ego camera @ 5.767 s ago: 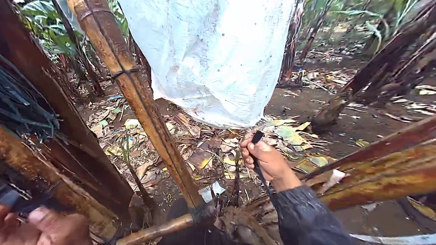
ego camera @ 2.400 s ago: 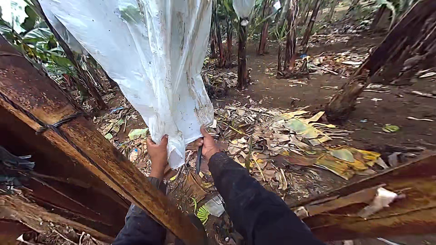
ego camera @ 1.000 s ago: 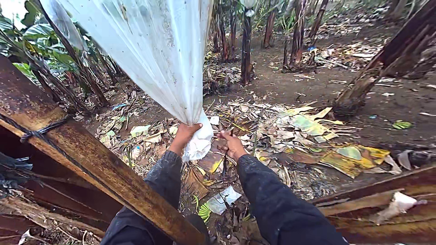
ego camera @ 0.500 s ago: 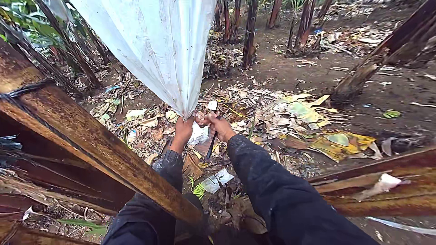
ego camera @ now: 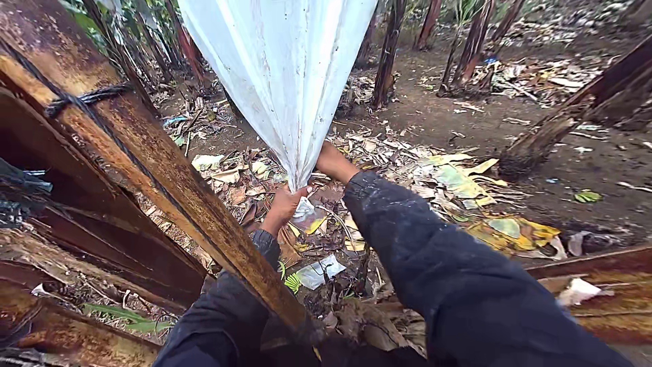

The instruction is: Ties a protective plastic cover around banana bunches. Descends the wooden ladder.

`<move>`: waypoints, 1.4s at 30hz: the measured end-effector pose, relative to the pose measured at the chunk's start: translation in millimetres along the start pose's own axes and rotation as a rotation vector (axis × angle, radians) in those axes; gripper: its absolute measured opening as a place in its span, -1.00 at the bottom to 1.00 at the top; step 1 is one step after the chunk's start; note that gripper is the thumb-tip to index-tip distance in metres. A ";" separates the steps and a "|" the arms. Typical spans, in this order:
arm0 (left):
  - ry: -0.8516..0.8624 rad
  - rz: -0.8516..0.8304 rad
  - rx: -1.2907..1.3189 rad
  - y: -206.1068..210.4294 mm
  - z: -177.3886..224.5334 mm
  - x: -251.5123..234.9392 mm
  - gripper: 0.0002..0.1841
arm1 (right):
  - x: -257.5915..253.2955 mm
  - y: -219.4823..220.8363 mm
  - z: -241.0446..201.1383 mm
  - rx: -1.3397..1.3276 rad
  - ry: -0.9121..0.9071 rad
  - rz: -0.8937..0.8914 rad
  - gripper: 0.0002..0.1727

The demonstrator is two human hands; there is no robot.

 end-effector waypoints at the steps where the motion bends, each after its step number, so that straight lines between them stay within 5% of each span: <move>1: 0.052 0.061 -0.198 -11.4 4.9 8.0 -0.59 | -3.9 -13.1 -5.3 0.256 -0.001 -0.109 -0.66; 3: 0.218 0.167 -0.476 -26.9 12.4 13.2 -0.62 | -2.5 -25.6 -22.7 0.674 -0.017 -0.390 -0.52; 7: 0.354 0.311 -0.597 -16.2 -4.1 14.1 -0.71 | 49.0 39.1 -86.5 1.327 -0.242 -0.653 -0.79; 11: 0.118 0.197 -0.766 20.9 12.1 38.2 -0.55 | 51.5 111.1 -105.9 1.407 -0.629 -0.722 -0.77; 14: 0.078 0.221 -0.804 9.9 40.7 44.9 -0.70 | 13.6 106.9 -99.1 1.454 -0.149 -0.647 -0.75; 16: 0.039 0.245 -0.896 -5.4 48.6 41.0 -0.68 | -3.3 105.8 -90.3 1.426 0.089 -0.576 -0.71; 18: 0.060 0.277 -0.882 -13.9 44.6 40.4 -0.70 | -6.8 111.8 -91.5 1.312 -0.157 -0.517 -0.79; 21: 0.222 0.245 -0.792 -21.2 30.7 36.1 -0.72 | 23.4 80.8 -116.3 0.746 -0.535 -0.457 -0.75; 24: 0.308 0.155 -0.678 -24.2 20.2 36.0 -0.68 | 69.6 8.4 -102.9 0.111 -0.481 0.043 -0.62; 26: 0.333 0.155 -0.611 -22.0 13.7 42.8 -0.72 | 77.8 -12.1 -59.8 -0.057 -0.392 0.355 -0.64; 30: 0.359 0.197 -0.543 -15.3 7.9 44.1 -0.68 | 99.4 5.6 -3.3 0.146 -0.106 -0.007 -0.46; 32: 0.357 0.222 -0.589 -19.3 8.9 35.8 -0.65 | 92.8 13.8 4.4 0.461 -0.183 -0.197 -0.66; 36: 0.277 0.201 -0.690 -13.5 14.9 42.0 -0.61 | 110.4 46.7 -62.3 1.037 -0.263 -0.518 -0.78; 39: 0.062 0.098 -0.733 9.4 34.3 83.7 -0.35 | 111.9 84.2 -115.3 1.258 -0.379 -0.651 -0.77; 42: 0.212 0.269 -0.639 19.4 25.6 79.2 -0.58 | 74.3 103.7 -128.8 1.288 -0.519 -0.651 -0.76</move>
Point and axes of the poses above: each hand's wrist, its own x-axis away from the middle knuckle, its own y-axis out of the palm, z = x × y, the point moved 2 cm from there along -x, towards the middle knuckle, and after that the axes turned 3 degrees about -x, right-handed, at the moved point
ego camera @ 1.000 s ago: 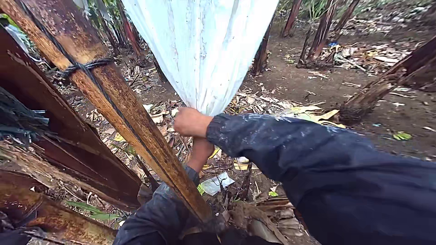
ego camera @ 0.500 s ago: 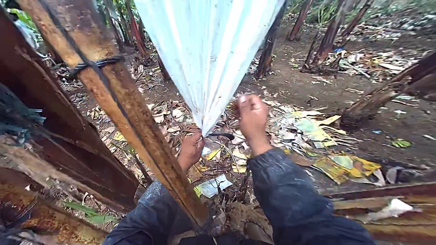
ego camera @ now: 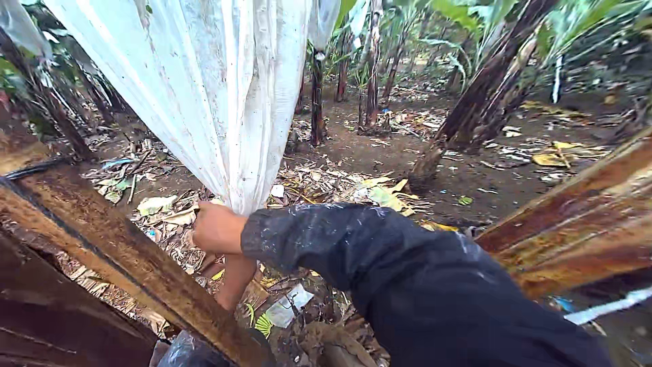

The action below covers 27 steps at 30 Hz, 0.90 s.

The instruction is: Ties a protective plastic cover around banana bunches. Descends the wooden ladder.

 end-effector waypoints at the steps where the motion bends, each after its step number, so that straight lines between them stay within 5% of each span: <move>1: -0.042 0.022 0.018 -1.5 -2.5 -5.2 -0.60 | -10.5 0.0 9.9 -0.018 0.050 -0.023 -0.75; 4: -0.180 0.002 0.021 -17.7 -14.6 -18.5 -0.53 | -29.7 4.6 33.2 -0.024 0.278 -0.279 -0.52; 6: -0.189 0.020 -0.031 -26.5 -21.3 -20.2 -0.55 | -38.0 6.4 28.6 -0.064 0.242 -0.159 -0.67; 8: -0.120 -0.018 -0.077 -36.0 -18.2 -16.2 -0.61 | -25.2 4.9 17.0 -0.219 0.044 0.260 -0.84; 10: 0.012 -0.086 -0.074 -41.8 -9.0 -8.1 -0.65 | 19.8 10.8 7.3 -0.509 -0.081 0.747 -0.77; 12: 0.071 -0.097 0.092 -38.6 -12.1 -12.5 -0.65 | 64.4 38.8 13.8 -0.801 0.075 1.188 -0.77; 13: 0.072 -0.094 0.216 -32.7 -17.1 -17.4 -0.67 | 79.9 58.5 24.5 -0.903 0.257 1.191 -0.67; 16: 0.059 -0.105 0.387 -19.3 -19.3 -24.3 -0.67 | 101.7 106.3 50.2 -1.101 0.574 0.666 -0.23; 18: 0.067 -0.098 0.337 -14.6 -10.3 -28.4 -0.67 | 106.8 110.7 53.9 -1.028 0.573 0.471 -0.48; 23: 0.136 0.005 -0.274 -21.4 4.8 -25.6 -0.53 | 105.5 76.1 31.2 -0.703 0.454 0.374 -0.65; 27: 0.161 0.189 -0.080 -31.3 8.6 -22.9 -0.47 | 103.3 68.7 39.1 -0.963 0.412 0.627 -0.56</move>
Point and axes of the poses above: each hand's wrist, its own x-axis away from the middle knuckle, its own y-axis out of the palm, z = x × y, the point moved 2 cm from there along -x, towards the middle knuckle, and after that the axes turned 3 degrees about -x, right-handed, at the moved point
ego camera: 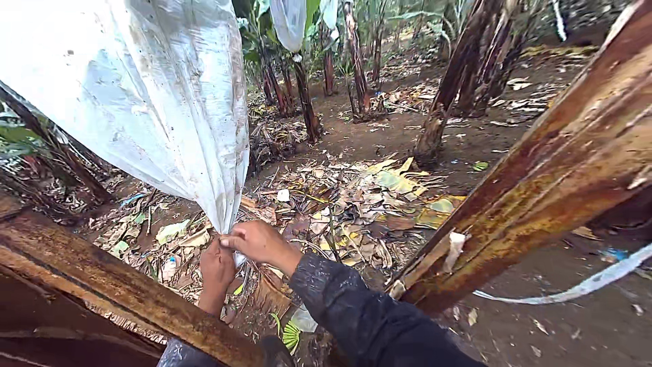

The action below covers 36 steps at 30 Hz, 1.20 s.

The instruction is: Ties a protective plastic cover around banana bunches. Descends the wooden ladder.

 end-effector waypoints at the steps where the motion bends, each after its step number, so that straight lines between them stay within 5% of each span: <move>1: -0.090 0.049 0.142 0.2 2.1 -0.4 -0.46 | -7.5 -1.1 8.2 -0.127 0.026 0.080 -0.57; 6: -0.353 0.017 0.622 14.5 2.4 -11.7 -0.45 | -29.4 20.3 31.6 -0.255 0.071 -0.208 -0.48; 9: -0.375 -0.001 0.621 13.8 0.7 -22.7 -0.59 | -30.2 22.4 34.2 -0.057 0.057 -0.129 -0.69; 12: -0.360 0.039 0.501 4.2 -12.9 -35.1 -0.79 | -28.7 15.6 41.7 0.221 0.061 -0.034 -0.62; 14: -0.385 -0.086 0.435 1.3 -23.3 -40.9 -0.81 | -26.2 17.2 50.3 0.361 0.035 -0.034 -0.59; 18: -0.616 -0.235 0.920 0.2 -15.2 -42.1 -0.75 | -16.3 25.1 41.2 0.525 -0.023 -0.261 -0.70; 20: -0.497 -0.250 0.959 -1.3 -14.5 -42.5 -0.75 | -13.8 19.6 22.3 0.594 -0.079 -0.375 -0.75; 25: -0.011 -0.324 0.280 -9.1 -23.2 -37.0 -0.67 | -31.9 -17.6 -20.5 0.676 -0.329 -0.297 -0.70; 29: 0.099 -0.342 0.320 -9.8 -24.8 -34.9 -0.80 | -60.3 -14.5 -7.5 0.520 -0.643 -0.239 -0.70; 36: 0.056 0.117 0.111 -3.1 -22.9 -43.2 -0.78 | -79.2 6.3 -6.8 0.378 -0.104 -0.101 -0.63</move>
Point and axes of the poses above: each hand's wrist, its own x-axis away from the middle knuckle, its own y-axis out of the palm, z = x × y, the point moved 2 cm from there along -x, towards the middle knuckle, and after that the axes turned 3 degrees about -x, right-handed, at the moved point
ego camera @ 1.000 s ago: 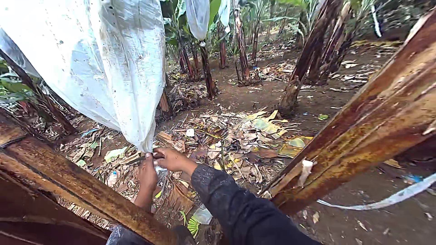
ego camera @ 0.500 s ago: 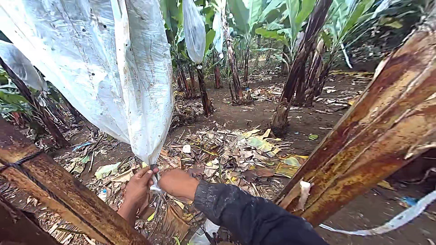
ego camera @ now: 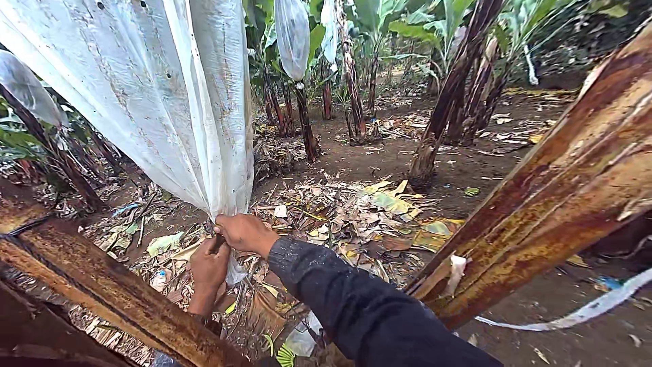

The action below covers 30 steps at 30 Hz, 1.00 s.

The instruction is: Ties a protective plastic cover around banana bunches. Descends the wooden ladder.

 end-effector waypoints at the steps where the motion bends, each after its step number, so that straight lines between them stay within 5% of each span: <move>1: 0.065 0.074 -0.034 -1.1 1.2 -1.8 -0.77 | -2.6 -0.6 -1.5 -0.019 0.055 0.007 -0.64; 8: 0.324 0.219 -0.141 -16.3 2.2 -8.0 -0.71 | -14.7 -8.7 -10.7 -0.119 0.202 -0.046 -0.67; 10: 0.176 0.052 0.017 -17.1 9.8 -0.3 -0.76 | -10.6 -4.2 -3.0 -0.202 0.207 -0.009 -0.73; 13: -0.278 -0.398 0.703 -11.1 11.9 11.6 -0.81 | 5.2 6.3 8.5 -0.490 0.140 0.016 -0.62; 15: -0.436 -0.455 1.060 -13.1 4.7 13.1 -0.74 | 17.3 7.7 12.3 -0.637 0.020 0.018 -0.52; 17: -0.429 -0.449 1.149 -20.4 3.0 8.5 -0.72 | 27.6 4.7 14.8 -0.614 -0.113 0.051 -0.56; 21: -0.282 -0.445 0.832 -30.6 3.3 -2.0 -0.80 | 33.5 4.7 23.7 -0.272 -0.289 0.315 -0.81; 25: -0.058 -0.280 0.004 -49.1 -3.3 -24.8 -0.81 | 48.0 -6.8 40.7 -0.111 -0.211 0.496 -0.77; 27: -0.030 -0.380 -0.231 -45.0 -11.5 -31.7 -0.74 | 61.8 -0.8 59.8 -0.028 -0.107 0.458 -0.71; 30: -0.270 -0.671 -0.176 -24.0 -16.5 -21.4 -0.63 | 73.9 38.5 62.8 0.089 0.020 0.053 -0.63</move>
Point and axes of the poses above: each hand's wrist, its own x-axis away from the middle knuckle, its own y-axis out of the palm, z = x × y, the point moved 2 cm from there along -x, towards the middle knuckle, and after that the axes turned 3 degrees about -x, right-handed, at the moved point
